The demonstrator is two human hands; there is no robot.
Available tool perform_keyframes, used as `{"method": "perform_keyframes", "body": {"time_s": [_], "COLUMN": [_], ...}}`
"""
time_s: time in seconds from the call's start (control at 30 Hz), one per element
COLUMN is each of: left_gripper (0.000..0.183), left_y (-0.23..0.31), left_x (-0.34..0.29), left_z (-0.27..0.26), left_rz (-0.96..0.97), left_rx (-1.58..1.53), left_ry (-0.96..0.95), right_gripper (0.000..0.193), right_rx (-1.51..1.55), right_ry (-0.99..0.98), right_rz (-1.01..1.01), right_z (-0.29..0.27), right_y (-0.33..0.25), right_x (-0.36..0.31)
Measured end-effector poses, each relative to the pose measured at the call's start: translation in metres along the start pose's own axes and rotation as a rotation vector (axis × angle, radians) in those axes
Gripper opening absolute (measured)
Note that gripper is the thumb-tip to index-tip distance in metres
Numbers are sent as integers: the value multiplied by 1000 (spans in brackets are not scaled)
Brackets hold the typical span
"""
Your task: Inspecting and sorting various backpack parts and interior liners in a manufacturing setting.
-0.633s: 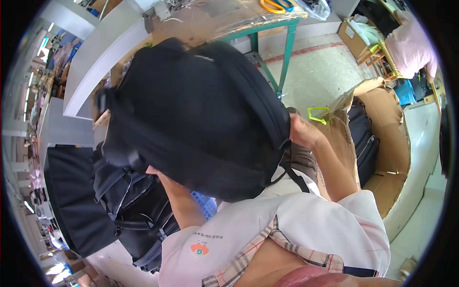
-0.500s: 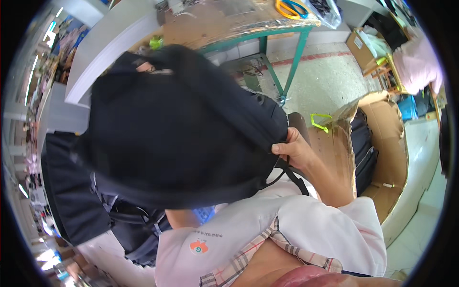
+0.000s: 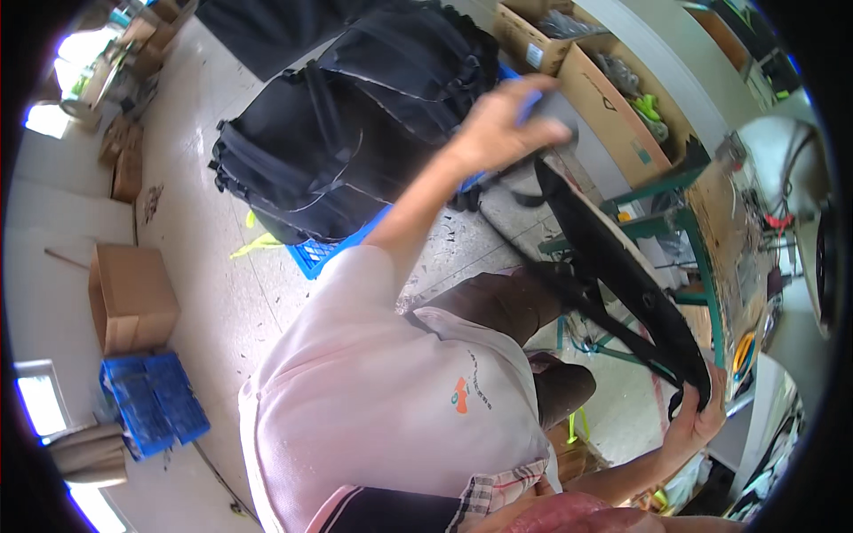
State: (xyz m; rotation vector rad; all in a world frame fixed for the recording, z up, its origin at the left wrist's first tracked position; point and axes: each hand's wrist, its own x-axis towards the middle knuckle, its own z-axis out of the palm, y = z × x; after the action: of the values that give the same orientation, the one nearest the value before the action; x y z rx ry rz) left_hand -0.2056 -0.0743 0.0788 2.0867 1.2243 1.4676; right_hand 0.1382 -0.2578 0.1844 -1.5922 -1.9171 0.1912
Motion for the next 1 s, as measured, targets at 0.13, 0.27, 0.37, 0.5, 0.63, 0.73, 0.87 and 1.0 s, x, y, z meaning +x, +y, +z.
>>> {"method": "perform_keyframes", "body": {"time_s": [0.13,0.27,0.37,0.5,0.63,0.73,0.87,1.0], "left_gripper": [66,70,61,61,51,45,17,18], "left_y": [31,21,2,2,19,28,39,47], "left_x": [8,-6,-27,-42,-13,20,67,114], "left_z": [37,38,29,61,84,103,133,149], "left_rz": [-169,-314,-441,-296,-436,-524,-498,-467], "left_rx": [-821,-767,-845,-1434,-1572,-1022,-1012,-923], "left_ry": [-719,-1040,-693,-572,-159,-177,-209,-301], "right_gripper": [21,27,28,18,11,13,14,15], "right_rx": [39,143,399,738,875,1019,1073,1158], "right_ry": [66,325,443,462,560,626,680,727], "right_rz": [-119,245,530,563,453,550,630,650], "right_z": [-2,-6,-4,9,21,24,18,12], "right_y": [3,22,37,71,114,136,152,168], "right_x": [-6,0,16,41,57,66,73,78]}}
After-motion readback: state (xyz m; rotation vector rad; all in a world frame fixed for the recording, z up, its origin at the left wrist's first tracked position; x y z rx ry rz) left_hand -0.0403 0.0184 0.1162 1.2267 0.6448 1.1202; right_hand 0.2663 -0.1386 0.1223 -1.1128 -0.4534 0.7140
